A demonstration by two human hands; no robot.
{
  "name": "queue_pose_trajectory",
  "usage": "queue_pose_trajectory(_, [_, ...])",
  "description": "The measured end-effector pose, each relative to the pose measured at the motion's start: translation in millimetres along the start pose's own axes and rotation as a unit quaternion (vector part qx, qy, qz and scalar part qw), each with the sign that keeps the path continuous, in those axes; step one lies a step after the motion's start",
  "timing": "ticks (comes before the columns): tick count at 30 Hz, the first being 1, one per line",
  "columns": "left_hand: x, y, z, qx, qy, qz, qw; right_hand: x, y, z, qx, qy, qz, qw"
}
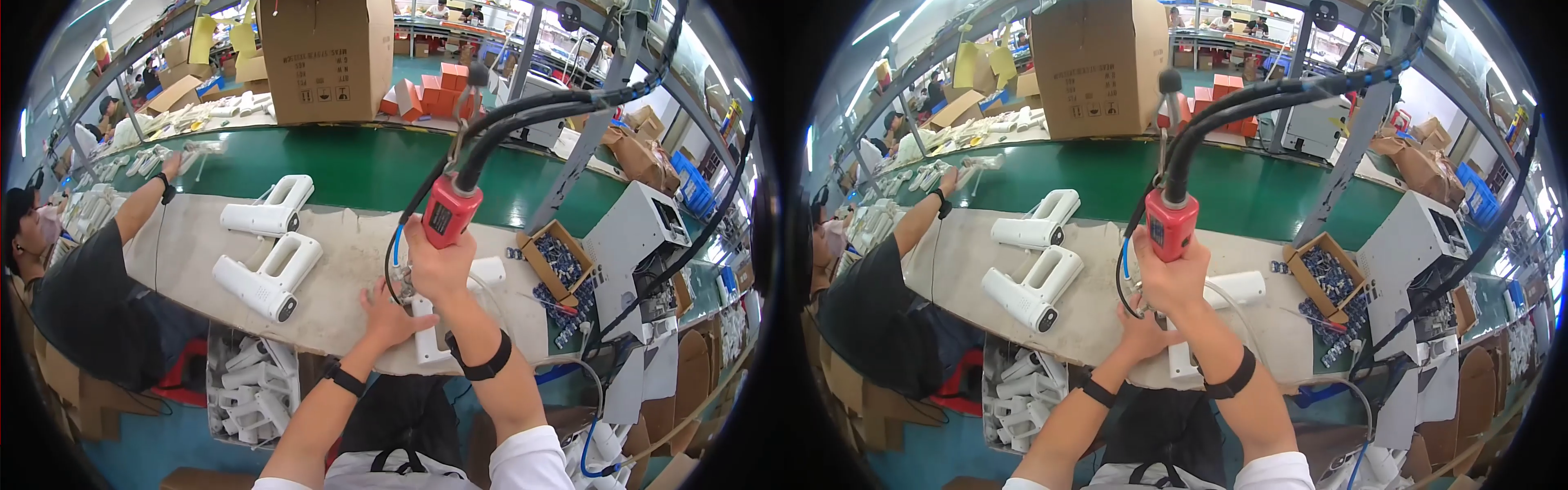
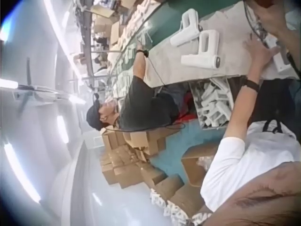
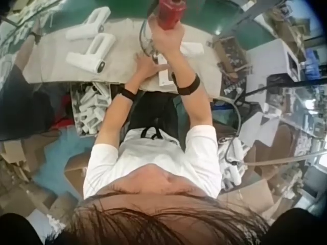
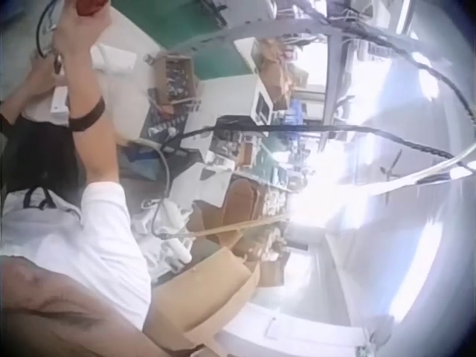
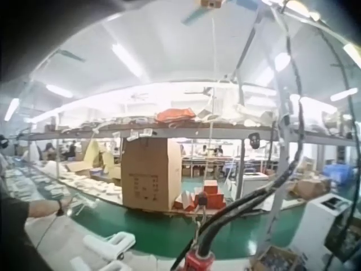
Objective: Assembling electronic components using a power screwdriver on a manufacturing line.
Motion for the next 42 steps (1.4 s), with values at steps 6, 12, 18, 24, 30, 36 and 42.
queue_pose_trajectory(6, [-0.1,-2.4,7.9,0.029,-0.017,-0.001,0.999,-3.6,4.8,2.9,-0.018,-0.005,-0.016,1.000])
queue_pose_trajectory(12, [0.5,-2.2,-2.0,-0.063,0.027,-0.024,0.997,12.2,-56.2,-17.8,0.038,0.020,-0.045,0.998])
queue_pose_trajectory(18, [2.3,4.1,-10.8,-0.080,0.005,-0.031,0.996,7.2,-28.4,-19.5,-0.001,0.008,-0.020,1.000])
queue_pose_trajectory(24, [-9.7,16.2,-16.0,-0.072,-0.008,-0.035,0.997,-7.1,-2.8,-14.2,-0.026,0.014,0.001,1.000])
queue_pose_trajectory(30, [-14.9,24.4,-2.9,-0.102,0.031,-0.022,0.994,1.6,-20.8,-35.5,-0.031,0.034,-0.026,0.999])
queue_pose_trajectory(36, [21.5,6.9,-7.1,-0.073,0.059,-0.081,0.992,6.5,-96.7,-74.0,0.005,0.049,-0.079,0.996])
queue_pose_trajectory(42, [18.7,6.9,-8.4,-0.064,0.101,-0.075,0.990,3.2,-69.5,-89.1,-0.022,0.052,-0.078,0.995])
Point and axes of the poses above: each hand's wrist, its own x-axis towards the middle knuckle, its own z-axis out of the palm, y = z × x, the point moved 6 cm from there along x, towards the middle knuckle, and after that the axes turned 7 degrees about y, right-handed, at the moved point
